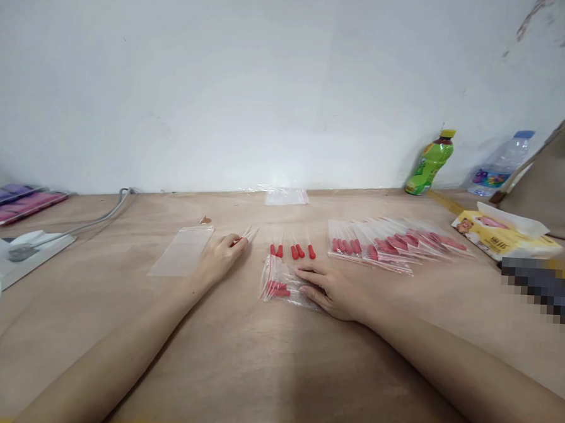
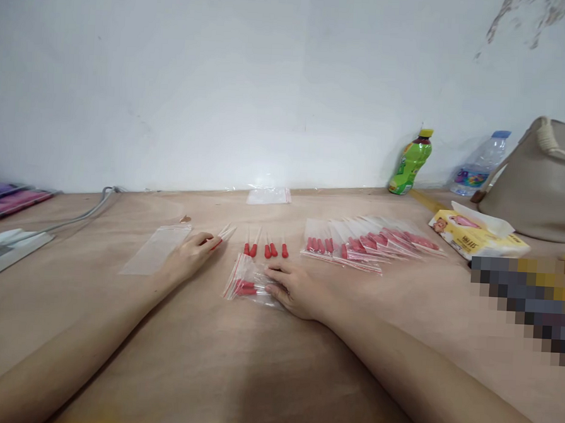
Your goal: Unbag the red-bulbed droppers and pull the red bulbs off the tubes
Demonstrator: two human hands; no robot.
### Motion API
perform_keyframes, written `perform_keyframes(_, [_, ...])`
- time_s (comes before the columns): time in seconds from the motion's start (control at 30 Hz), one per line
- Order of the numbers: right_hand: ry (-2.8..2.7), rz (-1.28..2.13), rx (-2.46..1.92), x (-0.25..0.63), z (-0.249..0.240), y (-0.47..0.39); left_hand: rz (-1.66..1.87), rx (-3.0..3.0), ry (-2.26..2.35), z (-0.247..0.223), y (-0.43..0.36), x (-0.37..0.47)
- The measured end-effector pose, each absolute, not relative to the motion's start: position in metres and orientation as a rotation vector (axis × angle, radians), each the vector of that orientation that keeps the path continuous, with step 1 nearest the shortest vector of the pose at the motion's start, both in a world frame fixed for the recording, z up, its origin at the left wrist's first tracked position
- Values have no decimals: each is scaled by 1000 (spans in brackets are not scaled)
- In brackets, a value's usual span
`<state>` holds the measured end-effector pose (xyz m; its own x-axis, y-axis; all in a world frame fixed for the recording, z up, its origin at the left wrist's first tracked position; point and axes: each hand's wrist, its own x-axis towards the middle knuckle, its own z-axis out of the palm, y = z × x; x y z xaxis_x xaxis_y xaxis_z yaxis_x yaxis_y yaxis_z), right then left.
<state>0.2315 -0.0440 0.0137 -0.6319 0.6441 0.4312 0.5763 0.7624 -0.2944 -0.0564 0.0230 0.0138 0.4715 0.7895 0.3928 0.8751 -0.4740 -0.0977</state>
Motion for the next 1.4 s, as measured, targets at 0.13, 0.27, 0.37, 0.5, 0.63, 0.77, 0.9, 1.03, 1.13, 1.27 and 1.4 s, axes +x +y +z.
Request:
perform_keyframes(0.13, [-2428,201,-899,231,10,-42,-467,-2475,-1420,14,19,-44])
perform_keyframes(0.27, [-2410,214,-888,231,9,-42,-648,-2603,-1495,20,10,-39])
perform_keyframes(0.37, [-2406,218,-867,231,9,-42,-761,-2662,-1624,19,7,-45])
perform_keyframes(0.5, [-2431,201,-871,232,9,-42,-806,-2666,-1568,17,9,-53])
perform_keyframes(0.63, [-2470,201,-858,234,7,-40,-727,-2784,-1429,20,14,-48])
perform_keyframes(0.77, [-2497,218,-856,234,8,-40,-648,-2947,-1419,18,20,-42])
perform_keyframes(0.9, [-2537,245,-845,230,10,-38,-746,-2890,-1489,16,22,-43])
perform_keyframes(1.03, [-2526,281,-797,226,6,-34,-791,-2847,-1442,19,19,-47])
perform_keyframes(1.13, [-2489,293,-804,227,5,-33,-828,-2803,-1428,17,19,-50])
perform_keyframes(1.27, [-2462,262,-809,229,6,-36,-850,-2768,-1461,11,24,-56])
perform_keyframes(1.4, [-2458,234,-810,231,5,-37,-841,-2801,-1435,9,31,-61])
